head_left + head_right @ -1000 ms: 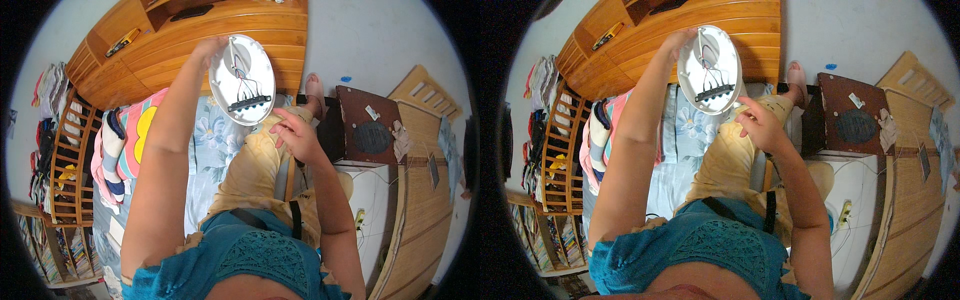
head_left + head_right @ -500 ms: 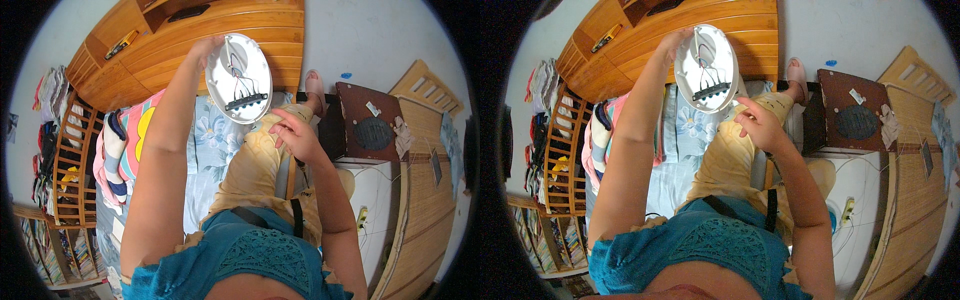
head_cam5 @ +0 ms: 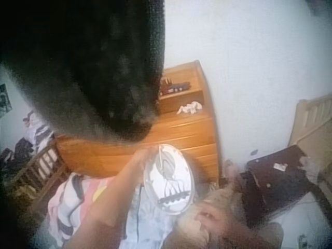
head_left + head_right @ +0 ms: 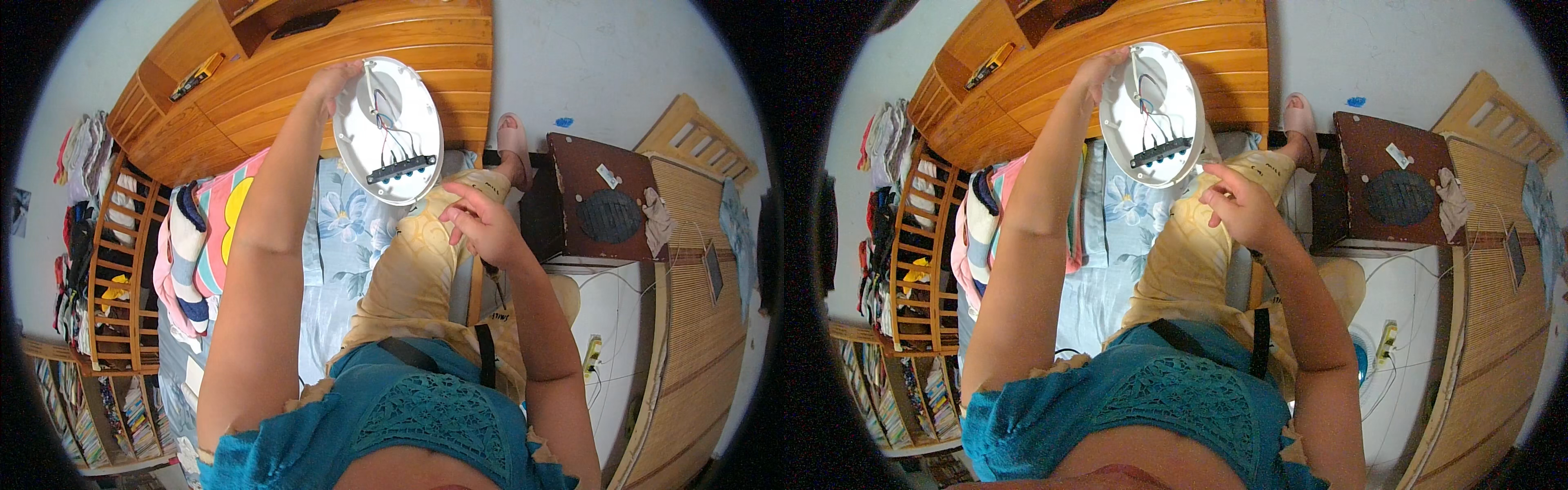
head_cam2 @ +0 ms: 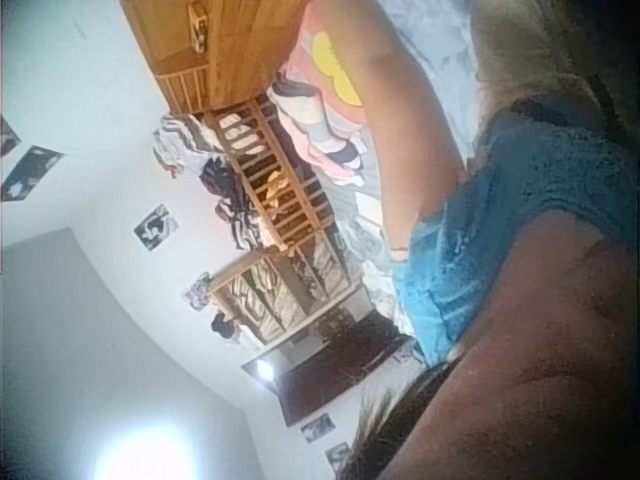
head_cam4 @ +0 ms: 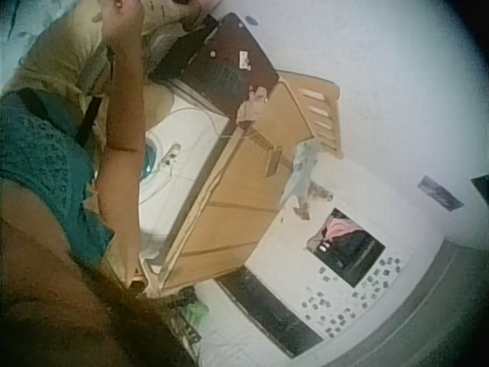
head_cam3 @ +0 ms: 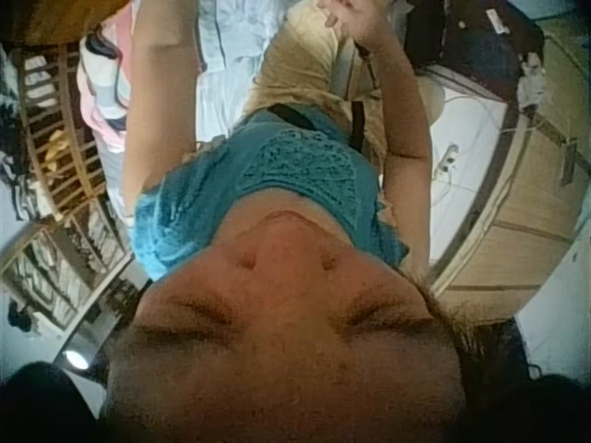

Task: The person disassembles an electric fan base using a screwdriver and manipulates the internal wiring by hand.

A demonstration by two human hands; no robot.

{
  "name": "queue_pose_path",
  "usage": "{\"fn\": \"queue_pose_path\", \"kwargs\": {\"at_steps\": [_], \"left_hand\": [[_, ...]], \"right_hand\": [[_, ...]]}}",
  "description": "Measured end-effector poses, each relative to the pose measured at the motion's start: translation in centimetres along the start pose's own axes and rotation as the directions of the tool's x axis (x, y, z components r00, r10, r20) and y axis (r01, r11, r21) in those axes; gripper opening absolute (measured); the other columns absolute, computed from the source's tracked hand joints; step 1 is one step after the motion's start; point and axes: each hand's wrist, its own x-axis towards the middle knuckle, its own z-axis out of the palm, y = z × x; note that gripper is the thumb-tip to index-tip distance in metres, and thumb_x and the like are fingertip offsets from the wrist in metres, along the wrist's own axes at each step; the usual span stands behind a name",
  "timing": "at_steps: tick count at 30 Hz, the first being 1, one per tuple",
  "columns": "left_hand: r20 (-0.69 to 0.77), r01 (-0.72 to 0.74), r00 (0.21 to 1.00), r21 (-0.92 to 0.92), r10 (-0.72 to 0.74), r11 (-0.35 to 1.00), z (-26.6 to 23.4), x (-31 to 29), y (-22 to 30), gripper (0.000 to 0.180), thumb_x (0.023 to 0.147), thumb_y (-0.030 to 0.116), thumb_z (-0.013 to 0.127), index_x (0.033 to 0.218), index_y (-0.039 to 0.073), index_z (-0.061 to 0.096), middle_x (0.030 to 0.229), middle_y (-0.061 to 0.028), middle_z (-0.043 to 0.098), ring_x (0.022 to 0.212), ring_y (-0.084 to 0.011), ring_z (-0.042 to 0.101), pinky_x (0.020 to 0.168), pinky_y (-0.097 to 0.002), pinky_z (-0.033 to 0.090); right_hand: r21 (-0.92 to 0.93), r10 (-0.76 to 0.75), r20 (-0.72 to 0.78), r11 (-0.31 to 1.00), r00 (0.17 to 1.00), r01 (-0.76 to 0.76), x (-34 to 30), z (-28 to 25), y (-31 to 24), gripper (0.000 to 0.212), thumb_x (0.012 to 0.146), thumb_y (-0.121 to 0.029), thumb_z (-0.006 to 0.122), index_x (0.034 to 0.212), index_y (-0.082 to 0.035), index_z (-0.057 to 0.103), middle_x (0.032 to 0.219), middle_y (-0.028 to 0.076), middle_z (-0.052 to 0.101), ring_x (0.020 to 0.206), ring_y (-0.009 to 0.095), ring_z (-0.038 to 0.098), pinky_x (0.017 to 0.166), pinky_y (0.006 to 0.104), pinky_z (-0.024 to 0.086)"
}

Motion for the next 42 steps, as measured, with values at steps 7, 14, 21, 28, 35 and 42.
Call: {"fn": "queue_pose_path", "kwargs": {"at_steps": [7, 14, 21, 28, 35, 42], "left_hand": [[0.008, 0.010, 1.000, -0.018, -0.010, 1.000, -0.3, -0.2, -0.3, 0.026, 0.091, 0.029, 0.051, 0.107, 0.008, 0.058, 0.099, -0.0124, 0.062, 0.084, -0.0246, 0.061, 0.074, -0.0407, 0.052], [0.016, -0.038, 0.999, -0.033, 0.038, 0.999, -0.6, -0.3, -0.8, 0.023, 0.092, 0.024, 0.050, 0.102, 0.007, 0.060, 0.093, -0.0091, 0.063, 0.080, -0.0200, 0.061, 0.071, -0.0370, 0.052], [0.042, -0.024, 0.999, -0.143, 0.030, 0.989, -0.2, -1.9, -1.1, 0.019, 0.089, 0.019, 0.056, 0.101, 0.006, 0.061, 0.088, -0.0066, 0.064, 0.074, -0.0162, 0.061, 0.067, -0.0313, 0.051], [0.065, -0.060, 0.995, -0.165, 0.071, 0.984, -0.4, -3.6, -1.6, 0.016, 0.089, 0.017, 0.055, 0.097, 0.004, 0.063, 0.085, -0.0050, 0.065, 0.071, -0.0139, 0.060, 0.064, -0.0285, 0.050], [0.040, -0.067, 0.996, -0.217, 0.078, 0.974, -0.1, -5.5, -3.0, 0.017, 0.090, 0.019, 0.056, 0.098, 0.006, 0.063, 0.082, -0.0031, 0.064, 0.068, -0.0124, 0.059, 0.062, -0.0271, 0.049], [-0.001, -0.128, 0.992, -0.094, 0.128, 0.987, 0.5, -8.5, -2.9, 0.019, 0.089, 0.018, 0.057, 0.100, 0.005, 0.064, 0.087, -0.0025, 0.066, 0.071, -0.0101, 0.059, 0.065, -0.0239, 0.047]], "right_hand": [[-0.018, 0.030, 0.009, 0.999, 0.999, -0.030, 0.0, 0.3, -0.3, 0.042, 0.087, -0.011, 0.052, 0.126, 0.003, 0.044, 0.088, 0.013, 0.061, 0.062, 0.012, 0.056, 0.058, 0.0241, 0.047], [-0.007, -0.004, 0.017, 1.000, 1.000, 0.004, 0.1, 0.5, -0.1, 0.040, 0.087, -0.010, 0.050, 0.123, 0.005, 0.044, 0.088, 0.014, 0.060, 0.064, 0.013, 0.056, 0.059, 0.0258, 0.048], [-0.010, 0.011, 0.014, 1.000, 1.000, -0.011, -0.5, 0.6, 0.2, 0.038, 0.087, -0.010, 0.049, 0.121, 0.006, 0.045, 0.089, 0.014, 0.060, 0.064, 0.013, 0.056, 0.059, 0.0255, 0.048], [-0.054, 0.046, 0.015, 0.998, 0.999, -0.045, -1.4, 0.8, 1.0, 0.040, 0.089, -0.013, 0.049, 0.125, 0.002, 0.045, 0.096, 0.011, 0.061, 0.066, 0.011, 0.057, 0.046, 0.0200, 0.039], [-0.094, 0.097, 0.083, 0.992, 0.992, -0.089, -2.7, 0.8, 1.5, 0.037, 0.088, -0.014, 0.050, 0.122, 0.001, 0.049, 0.093, 0.008, 0.061, 0.065, 0.010, 0.057, 0.046, 0.0205, 0.039], [-0.201, 0.158, 0.119, 0.971, 0.980, -0.132, -4.0, 1.6, -0.2, 0.031, 0.085, -0.015, 0.051, 0.111, 0.001, 0.055, 0.079, 0.005, 0.059, 0.062, 0.011, 0.056, 0.054, 0.0241, 0.044]]}}
